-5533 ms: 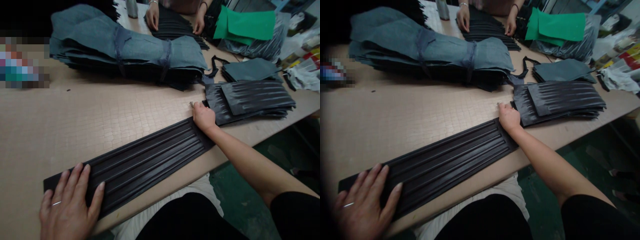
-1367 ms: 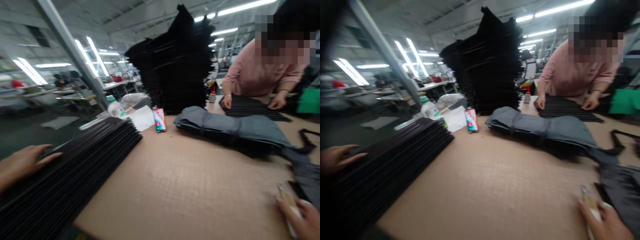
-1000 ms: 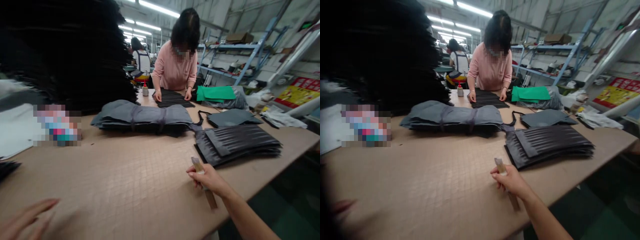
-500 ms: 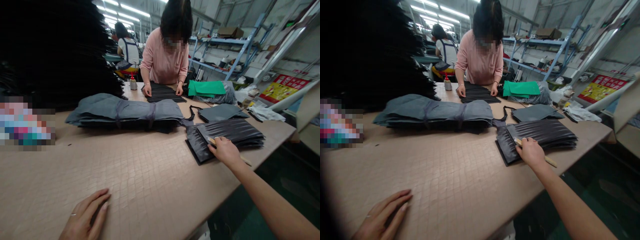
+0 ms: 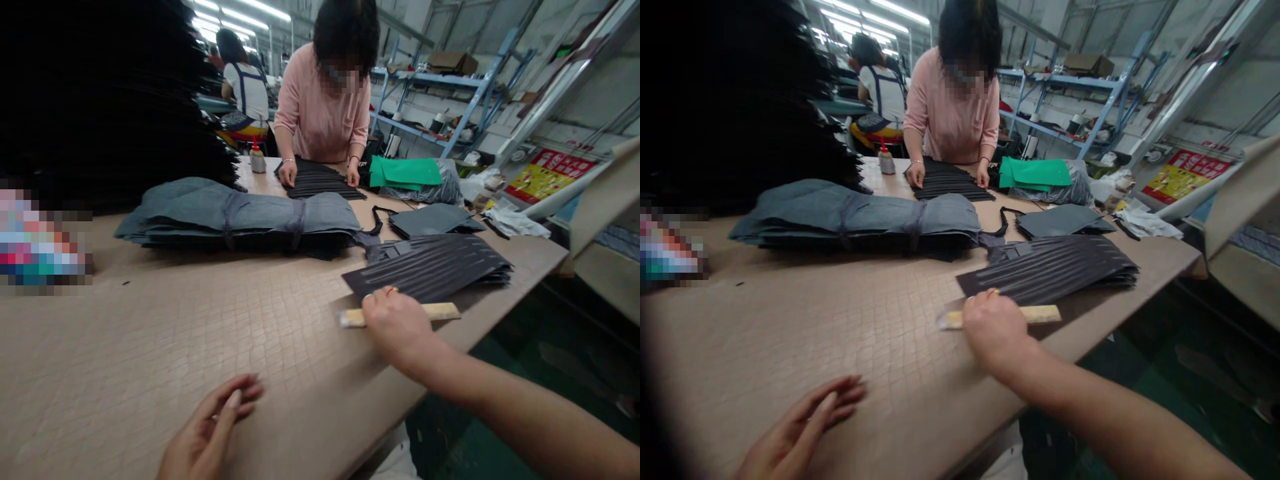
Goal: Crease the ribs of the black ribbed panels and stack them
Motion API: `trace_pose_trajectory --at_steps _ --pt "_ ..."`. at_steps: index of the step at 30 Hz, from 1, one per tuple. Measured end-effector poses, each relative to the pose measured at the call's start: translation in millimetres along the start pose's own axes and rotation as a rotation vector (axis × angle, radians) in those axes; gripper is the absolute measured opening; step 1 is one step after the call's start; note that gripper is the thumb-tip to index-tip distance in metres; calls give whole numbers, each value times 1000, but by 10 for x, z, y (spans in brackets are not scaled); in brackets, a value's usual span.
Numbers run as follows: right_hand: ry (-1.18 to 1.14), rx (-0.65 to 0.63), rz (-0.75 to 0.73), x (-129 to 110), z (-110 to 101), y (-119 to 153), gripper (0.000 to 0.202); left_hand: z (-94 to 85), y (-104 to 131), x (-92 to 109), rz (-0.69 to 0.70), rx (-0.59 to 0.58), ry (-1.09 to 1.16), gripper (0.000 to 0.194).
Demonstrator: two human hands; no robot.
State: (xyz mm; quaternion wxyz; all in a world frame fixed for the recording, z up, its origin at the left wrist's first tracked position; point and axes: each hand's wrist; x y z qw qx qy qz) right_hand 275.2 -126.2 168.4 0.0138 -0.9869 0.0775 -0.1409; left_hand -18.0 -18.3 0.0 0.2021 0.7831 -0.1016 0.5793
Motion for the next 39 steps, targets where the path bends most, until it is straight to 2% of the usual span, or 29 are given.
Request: trace_pose_trajectory --at_steps 2,4,5,7,8,10,12,14,16,17,19,20,21,23,26,28,29,32,39 --pt "-117 11 -269 -605 -156 75 10 238 83 283 -236 -132 353 64" --pt "-283 92 -614 -1116 -274 167 10 371 119 496 -386 -188 522 72" --pt "-353 139 -724 -1298 -316 209 15 380 124 558 -429 -180 550 78" --pt "-454 193 -783 -1475 -348 269 19 274 134 587 -463 -106 565 91" --pt "-486 186 -756 -1470 -331 285 16 163 145 564 -460 -54 568 93" --pt "-506 122 -645 -1308 -219 306 5 -160 190 470 -464 41 550 90" --pt "-456 43 -506 -1016 3 347 19 -583 262 344 -467 109 481 89" --pt "-379 17 -378 -684 303 439 36 -1044 363 220 -484 161 359 85" --pt "-335 48 -298 -393 615 577 41 -1439 488 124 -440 291 94 64" --pt "-326 58 -267 -284 749 649 41 -1574 553 93 -375 392 -120 51" --pt "-309 73 -223 -175 931 763 39 -1655 663 68 -144 553 -598 35" --pt "-304 80 -215 -182 972 793 40 -1591 700 74 2 575 -781 32" --pt "-305 93 -218 -232 980 800 41 -1461 720 89 138 543 -892 31" --pt "-332 123 -259 -442 924 745 46 -1058 714 145 345 374 -925 31" --pt "-402 152 -356 -887 780 547 51 -384 629 259 489 182 -939 39" --pt "-429 154 -384 -1144 718 402 51 -76 558 322 512 141 -958 43" --pt "-437 149 -385 -1239 704 339 50 17 524 343 511 133 -965 44" --pt "-433 117 -363 -1385 715 214 50 116 450 373 487 124 -973 46" --pt "-401 62 -326 -1407 753 155 47 144 396 411 434 124 -984 47"
Point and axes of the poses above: each hand's wrist, its own y-axis away from the middle knuckle, its own z-axis out of the palm, x = y × z, and after that the axes turned 6 degrees about -z, right-handed
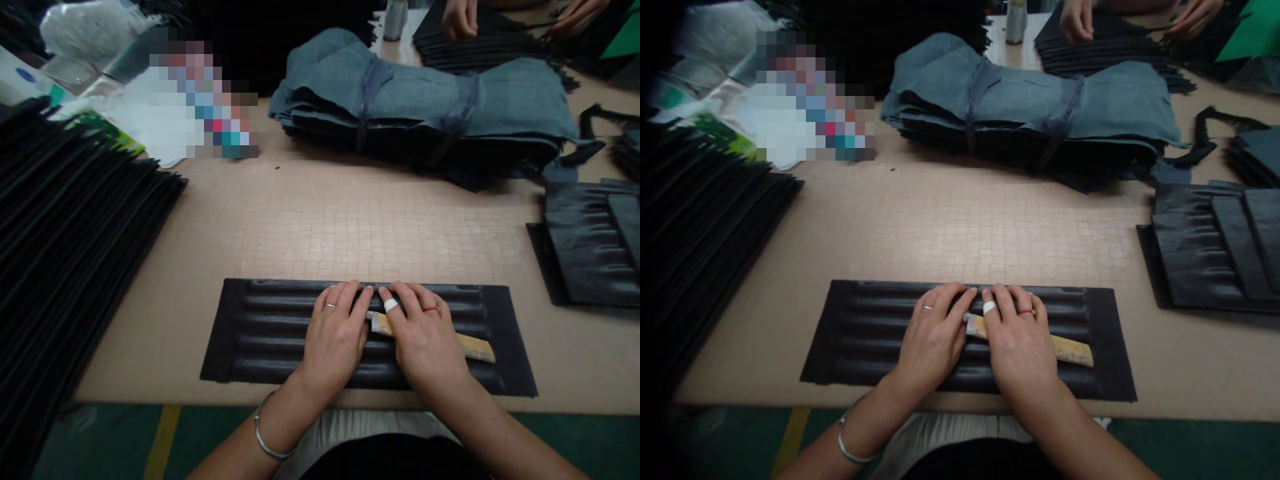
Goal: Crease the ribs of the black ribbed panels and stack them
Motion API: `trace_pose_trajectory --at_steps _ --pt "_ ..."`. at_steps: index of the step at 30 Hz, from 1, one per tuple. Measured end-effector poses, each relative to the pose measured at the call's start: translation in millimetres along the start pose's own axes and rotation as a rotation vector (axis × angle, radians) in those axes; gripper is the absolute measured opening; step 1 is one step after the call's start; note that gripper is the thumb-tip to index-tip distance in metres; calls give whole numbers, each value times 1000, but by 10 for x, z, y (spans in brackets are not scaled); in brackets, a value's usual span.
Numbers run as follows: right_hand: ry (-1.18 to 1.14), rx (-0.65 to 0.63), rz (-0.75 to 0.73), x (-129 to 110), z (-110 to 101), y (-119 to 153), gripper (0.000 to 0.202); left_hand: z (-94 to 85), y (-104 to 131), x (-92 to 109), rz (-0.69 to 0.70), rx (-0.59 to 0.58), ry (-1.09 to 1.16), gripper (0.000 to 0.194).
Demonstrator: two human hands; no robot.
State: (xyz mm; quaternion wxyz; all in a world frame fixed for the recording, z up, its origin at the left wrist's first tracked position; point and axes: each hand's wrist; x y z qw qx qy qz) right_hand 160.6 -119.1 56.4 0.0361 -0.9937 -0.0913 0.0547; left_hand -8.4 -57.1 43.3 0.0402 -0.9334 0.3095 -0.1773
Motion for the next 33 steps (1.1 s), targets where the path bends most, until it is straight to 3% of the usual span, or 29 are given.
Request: trace_pose_trajectory --at_steps 9,19,24,33 --pt "-22 -20 36 -28 3 -52 44 -49 -109 -1 -16 -57 10 41" --pt "-91 0 10 -89 5 -116 42 -40 -34 -129 26 23 4 39" --pt "-76 32 35 -41 -8 -73 47 -75 23 -242 -31 73 -37 35" --pt "-95 39 -13 -190 10 -171 44 -122 86 -314 -38 71 -31 35"
Point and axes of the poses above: each hand's wrist, its own y-axis away from the middle knuckle, its own z-axis out of the palm, x = y × z, and after that the axes turned 6 degrees about -z, right-handed
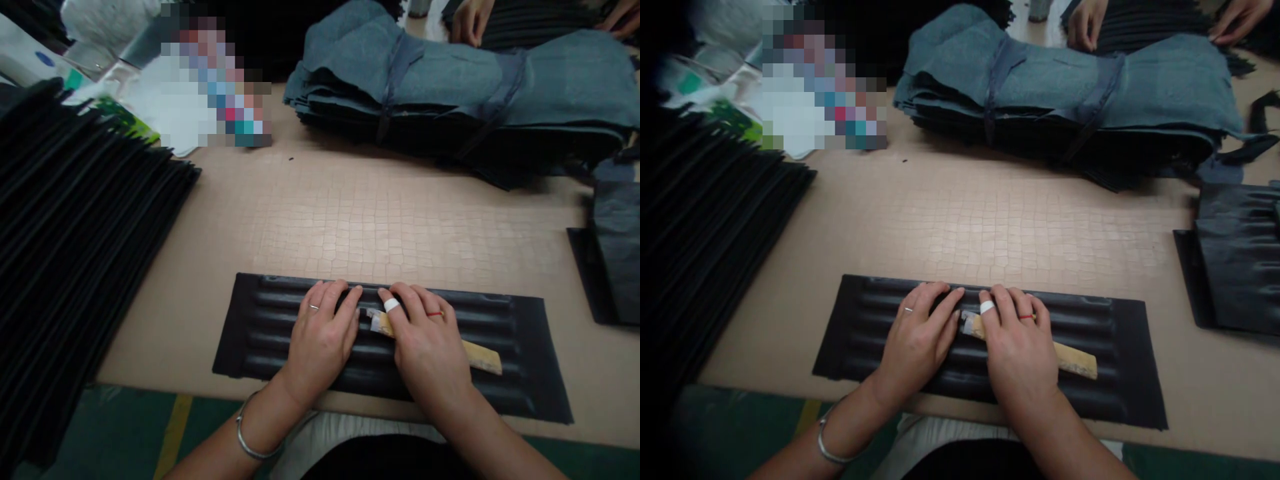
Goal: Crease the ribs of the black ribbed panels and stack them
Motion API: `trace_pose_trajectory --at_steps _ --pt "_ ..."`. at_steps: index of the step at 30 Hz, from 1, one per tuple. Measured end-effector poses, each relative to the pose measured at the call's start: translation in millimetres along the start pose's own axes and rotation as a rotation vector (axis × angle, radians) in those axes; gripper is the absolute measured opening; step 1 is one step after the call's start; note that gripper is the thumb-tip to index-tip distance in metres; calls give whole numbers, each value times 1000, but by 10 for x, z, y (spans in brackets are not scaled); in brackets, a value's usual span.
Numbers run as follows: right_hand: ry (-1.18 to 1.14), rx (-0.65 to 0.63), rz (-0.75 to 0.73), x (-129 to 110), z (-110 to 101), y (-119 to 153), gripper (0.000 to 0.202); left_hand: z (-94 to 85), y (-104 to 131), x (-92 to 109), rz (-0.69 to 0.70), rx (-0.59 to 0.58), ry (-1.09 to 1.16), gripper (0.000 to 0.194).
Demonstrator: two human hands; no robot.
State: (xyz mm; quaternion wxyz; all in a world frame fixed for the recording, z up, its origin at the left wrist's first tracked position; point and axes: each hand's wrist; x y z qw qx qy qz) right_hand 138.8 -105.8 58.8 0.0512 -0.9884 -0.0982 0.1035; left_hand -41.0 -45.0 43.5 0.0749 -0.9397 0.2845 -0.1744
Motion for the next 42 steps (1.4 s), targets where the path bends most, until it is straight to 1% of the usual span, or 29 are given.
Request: trace_pose_trajectory --at_steps 3,5,7,9,13,15,16,19,22,25,29,34,37,39,42 --pt "28 8 1 -67 15 -71 42 -36 22 -55 -46 6 -36 34" --pt "30 1 -26 -139 34 -158 37 -58 20 -92 -33 -12 -28 33" --pt "21 -12 -54 -195 56 -236 33 -95 23 -177 -15 -25 -21 33" --pt "27 -13 -65 -200 71 -265 34 -157 52 -342 -30 -10 -45 31" --pt "76 8 -61 -134 71 -223 39 -311 192 -782 -108 47 -87 29" --pt "78 14 -78 -181 79 -251 39 -356 258 -931 -101 57 -49 31" --pt "68 19 -97 -242 91 -291 39 -365 280 -975 -92 58 -26 32" --pt "7 33 -182 -541 158 -488 36 -361 308 -1027 -84 52 30 34" --pt "-43 33 -248 -853 243 -693 28 -358 317 -1049 -87 50 86 34" --pt "-62 28 -268 -1018 298 -804 24 -370 332 -1075 -94 53 108 34" --pt "-41 31 -254 -1054 335 -831 32 -385 335 -1105 -113 28 85 34" --pt "-22 31 -245 -1156 411 -883 27 -410 313 -1198 -30 35 94 32" --pt "-28 19 -217 -1190 430 -922 25 -414 309 -1252 8 38 47 32" --pt "-14 8 -195 -1143 420 -914 25 -401 307 -1267 20 36 -4 33" --pt "29 19 -161 -987 380 -824 26 -375 305 -1253 14 48 -49 33"
Point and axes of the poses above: each hand's wrist, its own y-axis away from the middle knuckle, its own z-axis out of the palm, x = y × z, and after that the axes turned 6 degrees about -z, right-handed
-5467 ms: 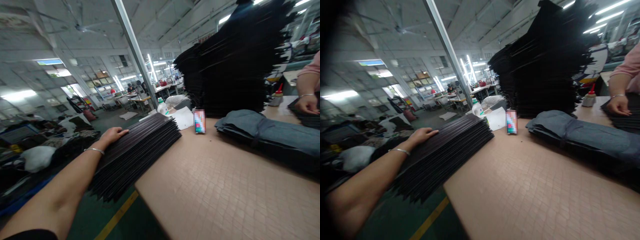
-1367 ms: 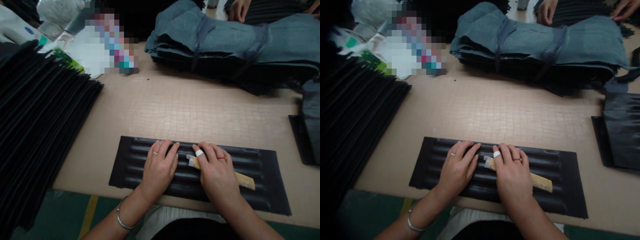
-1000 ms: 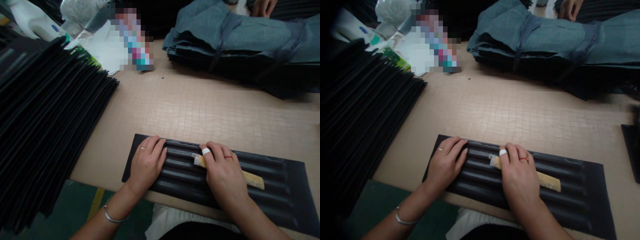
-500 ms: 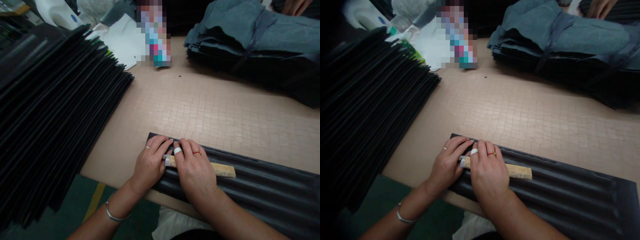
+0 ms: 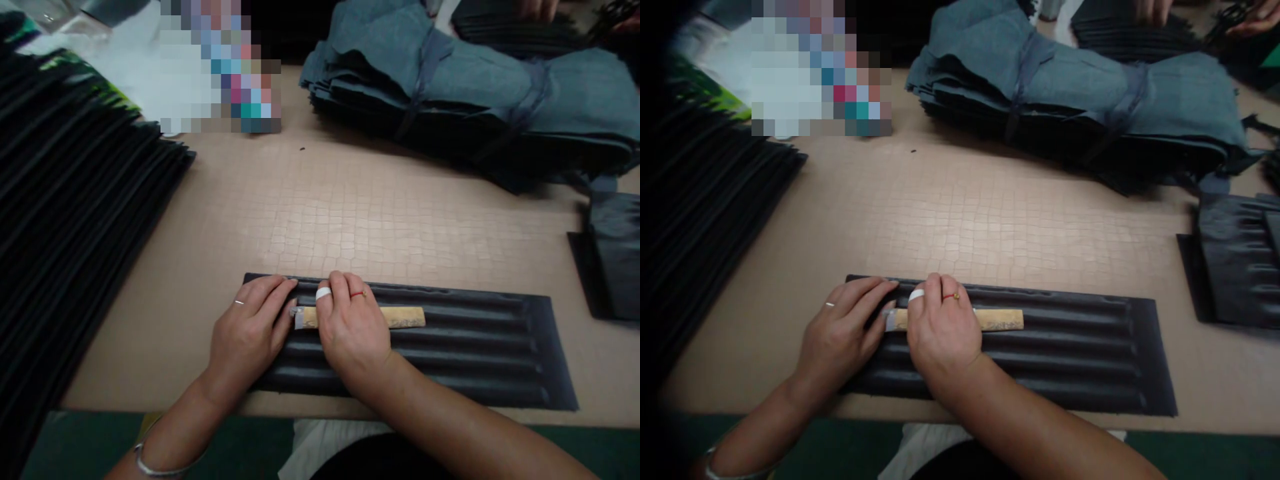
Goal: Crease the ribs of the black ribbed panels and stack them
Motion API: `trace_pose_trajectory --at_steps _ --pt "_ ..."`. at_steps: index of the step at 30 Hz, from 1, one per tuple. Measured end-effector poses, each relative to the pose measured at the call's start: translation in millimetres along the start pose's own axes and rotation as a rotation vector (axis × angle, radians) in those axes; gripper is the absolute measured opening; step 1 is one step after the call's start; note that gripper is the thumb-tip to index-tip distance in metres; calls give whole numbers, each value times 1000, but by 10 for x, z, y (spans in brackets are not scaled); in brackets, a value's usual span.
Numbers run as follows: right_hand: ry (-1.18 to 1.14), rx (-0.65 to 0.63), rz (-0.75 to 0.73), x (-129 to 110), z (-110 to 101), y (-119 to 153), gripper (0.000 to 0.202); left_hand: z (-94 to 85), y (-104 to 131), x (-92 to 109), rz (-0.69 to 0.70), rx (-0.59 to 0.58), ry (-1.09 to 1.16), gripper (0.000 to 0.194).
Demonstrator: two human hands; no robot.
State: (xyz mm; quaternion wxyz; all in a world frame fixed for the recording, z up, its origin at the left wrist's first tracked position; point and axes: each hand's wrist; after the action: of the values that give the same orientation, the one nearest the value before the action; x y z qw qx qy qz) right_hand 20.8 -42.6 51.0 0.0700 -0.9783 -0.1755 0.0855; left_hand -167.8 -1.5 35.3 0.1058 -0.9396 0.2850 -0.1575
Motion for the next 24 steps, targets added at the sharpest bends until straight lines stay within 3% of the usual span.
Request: trace_pose_trajectory --at_steps 8,24 --pt "72 67 16 454 -89 454 28 15 -6 48 -34 17 -34 31" --pt "147 81 107 1410 -331 1293 30 33 -34 -26 -11 19 -87 32"
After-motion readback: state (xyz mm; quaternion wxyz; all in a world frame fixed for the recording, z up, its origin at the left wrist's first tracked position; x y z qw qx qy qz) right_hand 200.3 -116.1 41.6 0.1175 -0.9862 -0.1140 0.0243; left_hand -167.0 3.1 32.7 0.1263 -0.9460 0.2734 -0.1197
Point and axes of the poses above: each hand's wrist, its own y-axis away from the middle knuckle, its own z-axis out of the palm, x = y × z, and after that the axes turned 6 degrees about -z, right-handed
